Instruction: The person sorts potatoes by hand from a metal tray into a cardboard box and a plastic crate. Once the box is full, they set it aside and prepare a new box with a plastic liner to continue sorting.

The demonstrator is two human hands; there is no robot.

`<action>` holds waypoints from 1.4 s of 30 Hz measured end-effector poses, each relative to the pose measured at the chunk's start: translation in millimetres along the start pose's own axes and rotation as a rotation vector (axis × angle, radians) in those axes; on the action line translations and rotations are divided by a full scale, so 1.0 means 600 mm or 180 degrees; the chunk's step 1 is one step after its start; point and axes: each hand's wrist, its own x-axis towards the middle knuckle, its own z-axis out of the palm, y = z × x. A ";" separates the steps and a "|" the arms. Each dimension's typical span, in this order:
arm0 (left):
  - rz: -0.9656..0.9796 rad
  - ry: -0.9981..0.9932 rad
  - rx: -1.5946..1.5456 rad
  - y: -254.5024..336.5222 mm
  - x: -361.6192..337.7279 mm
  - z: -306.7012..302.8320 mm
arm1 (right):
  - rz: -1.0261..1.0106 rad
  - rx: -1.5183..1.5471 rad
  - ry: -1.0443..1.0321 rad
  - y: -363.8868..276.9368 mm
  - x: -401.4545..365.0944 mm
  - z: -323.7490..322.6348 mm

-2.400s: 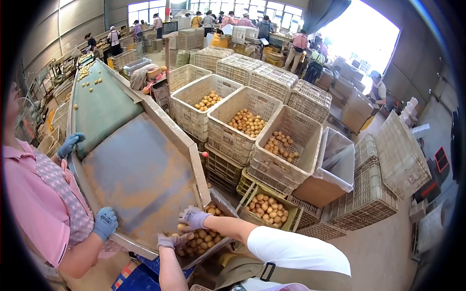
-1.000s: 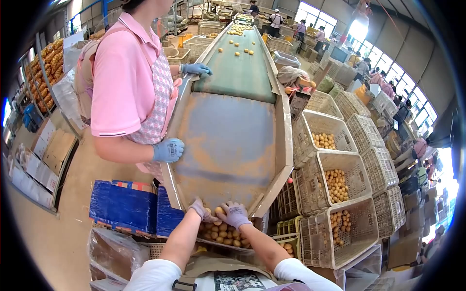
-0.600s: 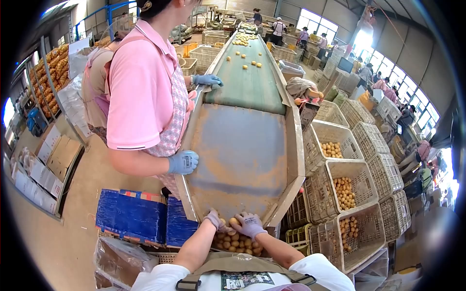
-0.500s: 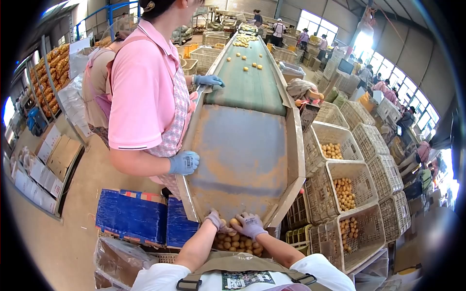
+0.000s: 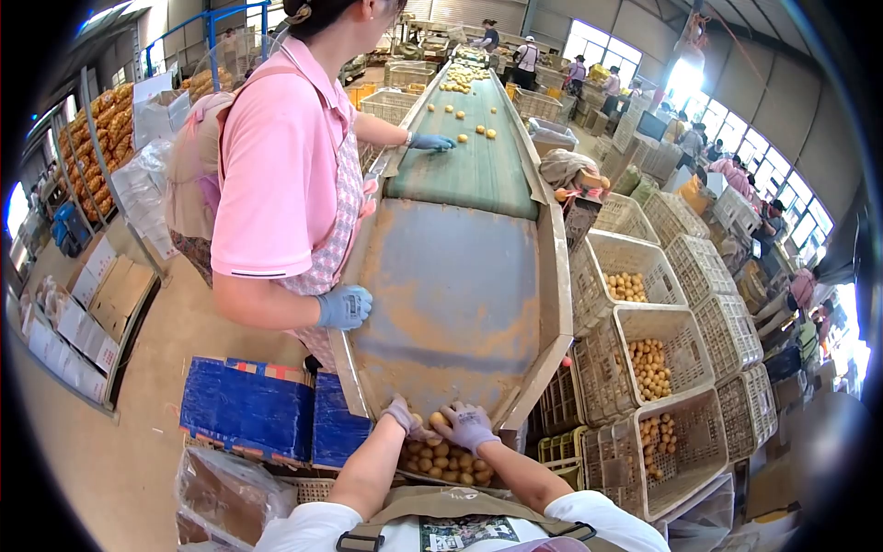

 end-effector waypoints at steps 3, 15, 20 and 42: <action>0.0150 -0.0054 -0.0097 -0.002 0.011 -0.003 | -0.0002 -0.0016 0.0040 0.003 0.000 0.012; -0.0330 0.0009 -0.1220 0.023 0.047 0.014 | 0.0082 -0.0079 -0.0223 -0.012 0.004 -0.016; -0.2737 -0.0538 -0.7668 0.023 0.082 -0.006 | -0.0053 -0.0195 -0.0029 -0.010 0.003 -0.003; -0.4402 0.0002 -0.7879 0.026 0.053 -0.008 | -0.0132 -0.0109 -0.0084 -0.021 0.010 -0.011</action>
